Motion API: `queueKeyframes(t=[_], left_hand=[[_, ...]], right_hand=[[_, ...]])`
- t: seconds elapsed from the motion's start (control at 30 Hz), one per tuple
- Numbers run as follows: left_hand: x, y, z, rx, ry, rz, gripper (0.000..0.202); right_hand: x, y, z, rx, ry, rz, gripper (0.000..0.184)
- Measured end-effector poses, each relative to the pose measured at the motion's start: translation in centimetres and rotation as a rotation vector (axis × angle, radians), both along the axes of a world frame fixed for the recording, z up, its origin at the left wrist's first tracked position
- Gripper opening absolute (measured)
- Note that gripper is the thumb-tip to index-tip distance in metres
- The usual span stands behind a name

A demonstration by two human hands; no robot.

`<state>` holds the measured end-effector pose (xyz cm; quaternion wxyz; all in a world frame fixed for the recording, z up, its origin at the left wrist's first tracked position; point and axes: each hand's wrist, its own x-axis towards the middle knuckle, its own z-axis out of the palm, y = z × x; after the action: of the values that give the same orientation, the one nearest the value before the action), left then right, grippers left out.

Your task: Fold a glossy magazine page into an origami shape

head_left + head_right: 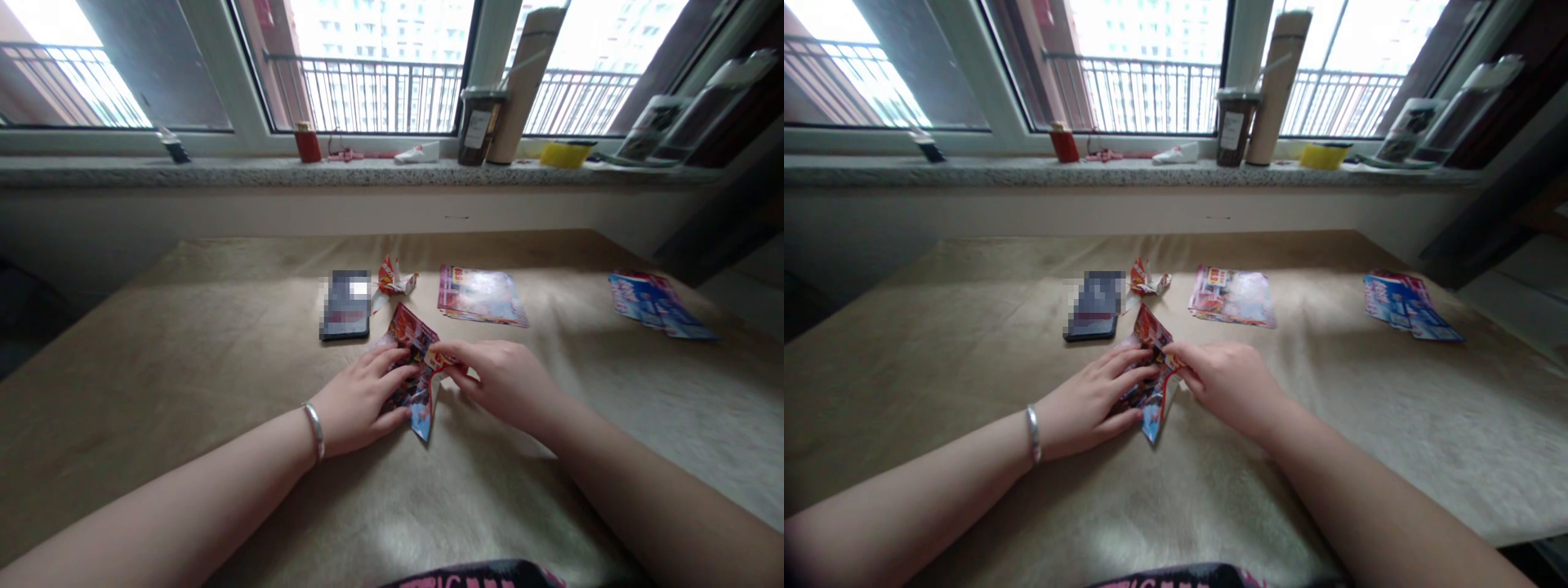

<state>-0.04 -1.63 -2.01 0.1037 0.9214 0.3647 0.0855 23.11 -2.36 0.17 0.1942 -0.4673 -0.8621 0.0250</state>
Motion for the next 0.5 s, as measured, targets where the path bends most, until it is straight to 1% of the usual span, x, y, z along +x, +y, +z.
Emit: queueKeyframes(t=[0.13, 0.2, 0.27, 0.33, 0.43, 0.5], left_hand=[[0.0, -0.07, 0.25, 0.005, 0.003, -0.027, 0.058], [-0.02, -0.09, 0.36, 0.003, -0.005, -0.039, 0.062], [-0.05, -0.05, 0.39, -0.003, -0.002, -0.04, 0.065], [-0.09, 0.04, 0.34, -0.011, 0.009, -0.039, 0.073], [-0.1, 0.15, 0.17, -0.011, 0.012, -0.033, 0.081], [-0.09, 0.17, 0.08, -0.004, 0.012, -0.026, 0.078]], right_hand=[[0.22, 0.28, -0.27, -0.043, 0.053, -0.132, 0.062], [0.41, 0.54, -0.49, -0.108, 0.081, -0.141, 0.065], [0.54, 0.75, -0.66, -0.144, 0.102, -0.13, 0.063], [0.56, 0.83, -0.76, -0.143, 0.111, -0.131, 0.059], [0.4, 0.71, -0.71, -0.148, 0.093, -0.134, 0.04], [0.3, 0.6, -0.62, -0.163, 0.073, -0.118, 0.025]])
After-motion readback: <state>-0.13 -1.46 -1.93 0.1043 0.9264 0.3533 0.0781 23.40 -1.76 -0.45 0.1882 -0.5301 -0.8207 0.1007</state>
